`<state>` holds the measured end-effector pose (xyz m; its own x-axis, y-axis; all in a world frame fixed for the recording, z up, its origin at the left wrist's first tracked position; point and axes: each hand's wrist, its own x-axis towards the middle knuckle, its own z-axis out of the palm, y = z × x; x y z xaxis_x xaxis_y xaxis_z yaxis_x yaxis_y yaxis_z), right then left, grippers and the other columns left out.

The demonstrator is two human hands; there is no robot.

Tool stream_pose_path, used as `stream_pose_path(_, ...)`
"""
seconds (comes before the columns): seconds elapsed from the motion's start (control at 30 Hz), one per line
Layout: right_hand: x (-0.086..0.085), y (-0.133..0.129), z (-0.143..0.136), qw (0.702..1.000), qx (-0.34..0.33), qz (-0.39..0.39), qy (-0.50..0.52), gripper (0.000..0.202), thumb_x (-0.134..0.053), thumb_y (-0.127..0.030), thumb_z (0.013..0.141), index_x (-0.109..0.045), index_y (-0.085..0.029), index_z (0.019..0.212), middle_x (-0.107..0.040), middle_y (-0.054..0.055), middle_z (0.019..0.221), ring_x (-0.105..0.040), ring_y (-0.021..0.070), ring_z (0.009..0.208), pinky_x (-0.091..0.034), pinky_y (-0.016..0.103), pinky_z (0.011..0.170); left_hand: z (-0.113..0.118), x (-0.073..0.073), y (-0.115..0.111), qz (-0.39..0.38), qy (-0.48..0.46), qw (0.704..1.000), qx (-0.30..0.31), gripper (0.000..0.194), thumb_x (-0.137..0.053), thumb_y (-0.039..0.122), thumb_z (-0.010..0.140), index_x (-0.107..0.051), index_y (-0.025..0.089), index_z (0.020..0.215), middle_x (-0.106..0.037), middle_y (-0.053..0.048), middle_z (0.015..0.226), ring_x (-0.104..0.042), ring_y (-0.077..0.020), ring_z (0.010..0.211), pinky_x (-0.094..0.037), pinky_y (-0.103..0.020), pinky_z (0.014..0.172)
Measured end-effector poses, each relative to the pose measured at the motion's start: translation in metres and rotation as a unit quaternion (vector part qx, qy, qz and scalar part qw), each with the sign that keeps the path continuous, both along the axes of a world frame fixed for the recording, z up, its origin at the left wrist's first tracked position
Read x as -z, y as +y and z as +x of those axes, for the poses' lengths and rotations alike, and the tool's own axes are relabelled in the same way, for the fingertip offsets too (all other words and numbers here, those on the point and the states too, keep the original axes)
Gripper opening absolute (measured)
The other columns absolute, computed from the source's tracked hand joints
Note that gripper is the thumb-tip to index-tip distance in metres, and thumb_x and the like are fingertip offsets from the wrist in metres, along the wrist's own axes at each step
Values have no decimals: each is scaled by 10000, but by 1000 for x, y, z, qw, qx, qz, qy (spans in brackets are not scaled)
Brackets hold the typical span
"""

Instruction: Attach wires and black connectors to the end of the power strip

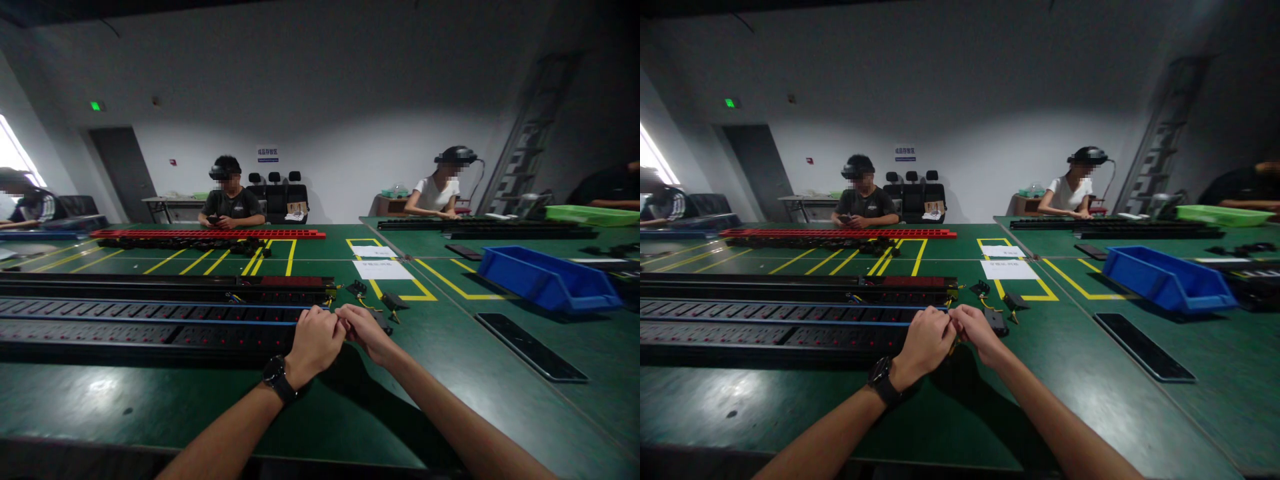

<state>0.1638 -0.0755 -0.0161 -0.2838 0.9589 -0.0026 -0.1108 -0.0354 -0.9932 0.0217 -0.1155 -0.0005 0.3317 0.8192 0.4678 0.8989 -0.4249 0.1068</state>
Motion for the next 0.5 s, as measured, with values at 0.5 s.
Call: stream_pose_path(0.5, -2, -2, -1, 1000, 5, -3, 7, 421, -721, -510, 709, -439, -215, 605, -418, -59, 568, -366, 90, 511, -275, 249, 493, 0, 0, 0, 6, -8, 1000, 0, 244, -477, 249, 975, -655, 182, 824, -697, -63, 880, -585, -226, 904, -416, -377, 799)
